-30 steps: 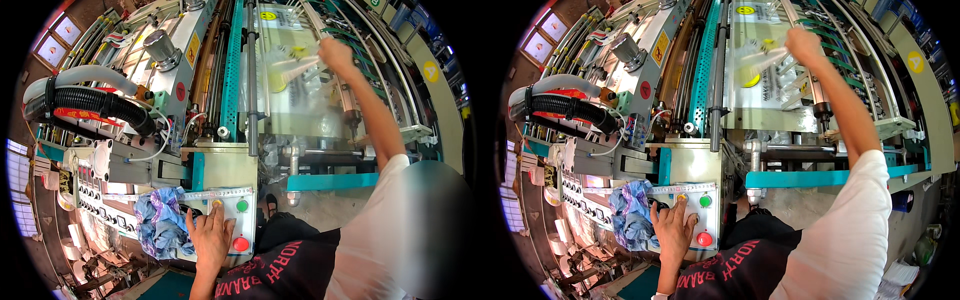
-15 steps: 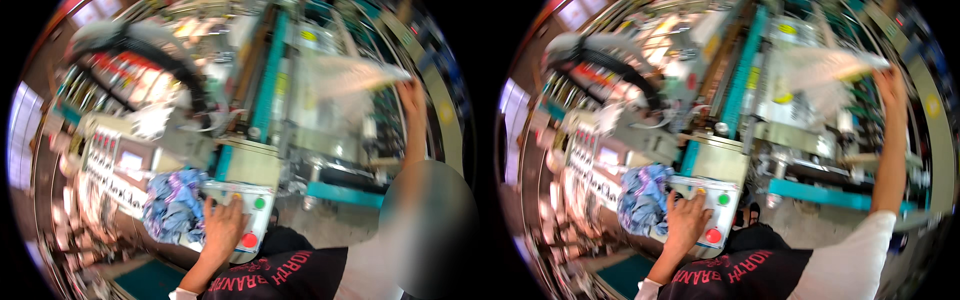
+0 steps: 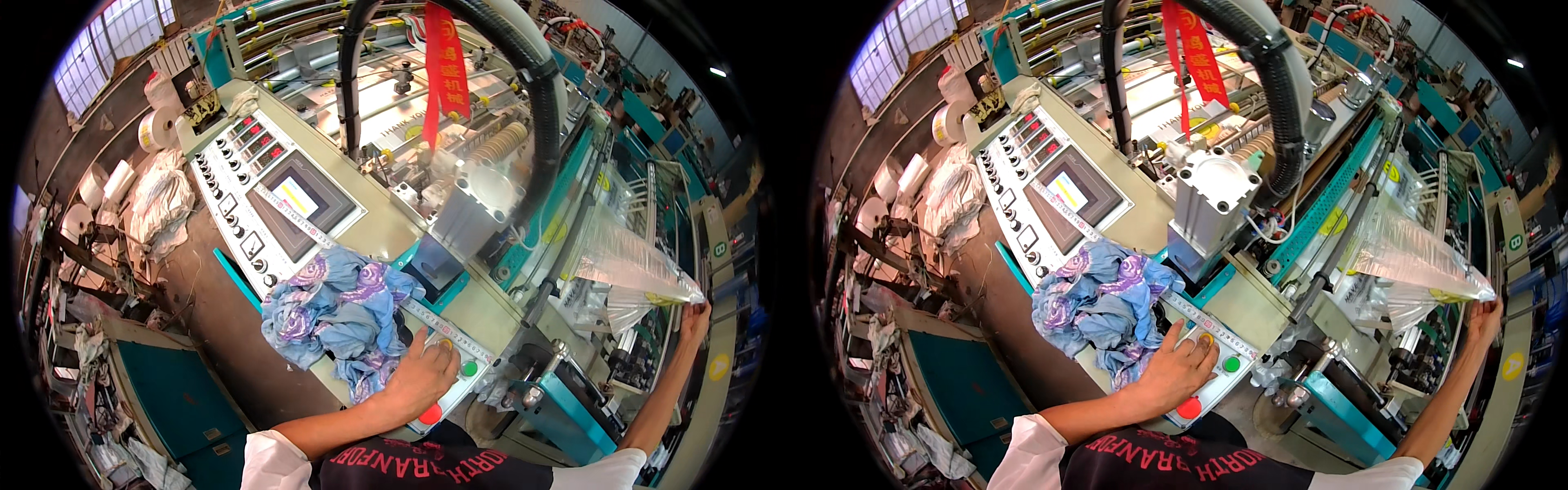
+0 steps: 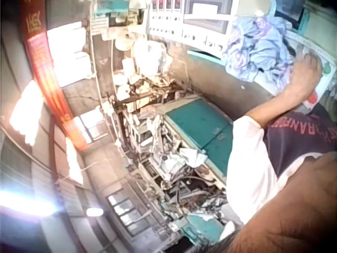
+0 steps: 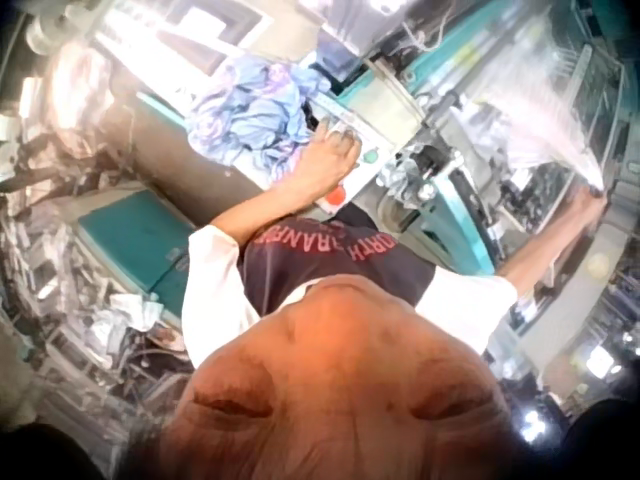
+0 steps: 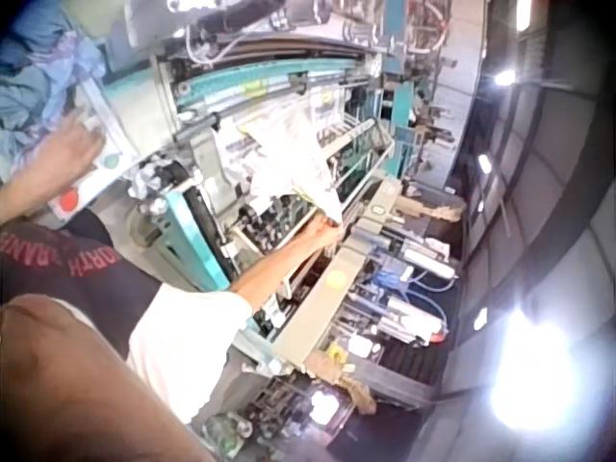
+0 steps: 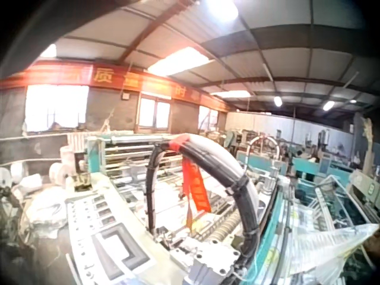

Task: The person operates an extrusion and cutting machine, pressing control buttons and clearing plastic bags and scrap from the moving rollers by hand.

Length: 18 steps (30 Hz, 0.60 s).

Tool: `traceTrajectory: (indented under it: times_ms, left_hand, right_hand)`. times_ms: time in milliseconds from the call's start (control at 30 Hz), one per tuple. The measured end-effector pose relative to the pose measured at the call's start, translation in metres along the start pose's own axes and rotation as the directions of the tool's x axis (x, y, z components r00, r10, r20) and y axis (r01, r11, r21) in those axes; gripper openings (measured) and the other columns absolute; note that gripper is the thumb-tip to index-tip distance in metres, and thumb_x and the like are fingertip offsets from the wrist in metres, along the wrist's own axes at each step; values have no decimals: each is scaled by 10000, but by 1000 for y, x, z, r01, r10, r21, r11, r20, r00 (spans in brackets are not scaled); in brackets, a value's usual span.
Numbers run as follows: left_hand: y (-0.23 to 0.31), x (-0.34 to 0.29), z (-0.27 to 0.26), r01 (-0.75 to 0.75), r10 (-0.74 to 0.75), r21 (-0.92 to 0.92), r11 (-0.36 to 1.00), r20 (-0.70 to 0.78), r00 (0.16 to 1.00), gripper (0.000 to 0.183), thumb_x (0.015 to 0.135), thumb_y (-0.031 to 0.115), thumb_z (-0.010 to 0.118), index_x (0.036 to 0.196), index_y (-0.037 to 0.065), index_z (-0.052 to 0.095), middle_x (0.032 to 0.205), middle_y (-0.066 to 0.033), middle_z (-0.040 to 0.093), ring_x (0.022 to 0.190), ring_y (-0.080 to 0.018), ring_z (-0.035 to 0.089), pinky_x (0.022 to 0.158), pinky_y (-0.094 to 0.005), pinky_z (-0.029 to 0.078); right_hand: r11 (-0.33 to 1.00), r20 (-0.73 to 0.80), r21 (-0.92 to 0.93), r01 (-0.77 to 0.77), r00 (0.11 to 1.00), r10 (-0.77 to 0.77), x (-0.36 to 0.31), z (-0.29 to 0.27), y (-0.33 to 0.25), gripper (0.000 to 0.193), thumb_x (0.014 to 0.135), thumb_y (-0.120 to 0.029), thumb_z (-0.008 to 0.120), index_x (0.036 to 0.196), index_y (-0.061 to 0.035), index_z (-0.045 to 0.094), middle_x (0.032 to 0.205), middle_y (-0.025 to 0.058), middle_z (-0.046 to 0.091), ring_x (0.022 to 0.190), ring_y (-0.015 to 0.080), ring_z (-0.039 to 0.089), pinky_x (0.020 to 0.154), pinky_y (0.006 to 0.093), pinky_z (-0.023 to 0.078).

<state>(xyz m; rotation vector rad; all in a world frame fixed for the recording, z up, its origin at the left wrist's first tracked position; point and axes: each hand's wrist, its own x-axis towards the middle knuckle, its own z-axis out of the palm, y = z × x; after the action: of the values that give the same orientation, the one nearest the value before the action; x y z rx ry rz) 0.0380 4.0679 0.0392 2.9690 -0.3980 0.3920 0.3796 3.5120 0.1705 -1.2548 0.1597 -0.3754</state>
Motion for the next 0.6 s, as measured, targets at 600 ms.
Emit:
traceTrajectory:
  times_ms: [600]
  left_hand:
    - [-7,-3,-7,-33,33,-51,998,5,999,411,808,301,570,1093,7,539,1073,-132,557,948,-221,511,1009,-507,278]
  right_hand:
    - [994,-177,-89,-68,983,52,-6,-21,-1,375,904,-291,465,1102,14,557,1064,105,619,888,204,628,702,295,561]
